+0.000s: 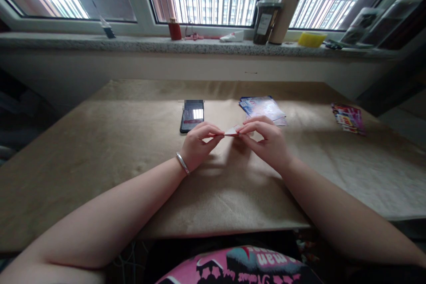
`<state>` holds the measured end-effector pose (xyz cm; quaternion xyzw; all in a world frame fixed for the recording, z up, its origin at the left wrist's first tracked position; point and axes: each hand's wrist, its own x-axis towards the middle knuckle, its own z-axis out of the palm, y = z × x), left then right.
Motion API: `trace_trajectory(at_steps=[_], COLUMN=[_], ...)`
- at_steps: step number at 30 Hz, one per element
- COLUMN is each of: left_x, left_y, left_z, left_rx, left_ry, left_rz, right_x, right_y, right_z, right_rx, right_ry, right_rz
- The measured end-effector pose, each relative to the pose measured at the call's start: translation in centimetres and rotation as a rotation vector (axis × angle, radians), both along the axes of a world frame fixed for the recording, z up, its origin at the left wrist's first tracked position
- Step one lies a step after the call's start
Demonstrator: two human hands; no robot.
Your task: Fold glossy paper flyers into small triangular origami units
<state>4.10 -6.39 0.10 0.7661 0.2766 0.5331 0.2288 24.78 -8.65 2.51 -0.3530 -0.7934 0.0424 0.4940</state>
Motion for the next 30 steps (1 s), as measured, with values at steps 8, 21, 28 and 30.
trace_trajectory(at_steps=[8, 21, 28, 30], left_x=[0.07, 0.33, 0.33, 0.34], left_y=[-0.13, -0.27, -0.12, -0.01], left_z=[0.04, 0.62, 0.33, 0.25], left_rx=[-0.052, 0.345, 0.330, 0.343], left_ry=[0.007, 0.386, 0.382, 0.376], left_rz=[0.000, 0.112, 0.155, 0.145], right_x=[-0.08, -0.36, -0.80, -0.98], right_y=[-0.07, -0.32, -0.50, -0.59], right_z=[0.02, -0.17, -0.36, -0.37], right_rx=[-0.020, 0.067, -0.037, -0.057], right_ry=[-0.017, -0.186, -0.103, -0.104], right_rz=[-0.054, 0.033, 0.023, 0.008])
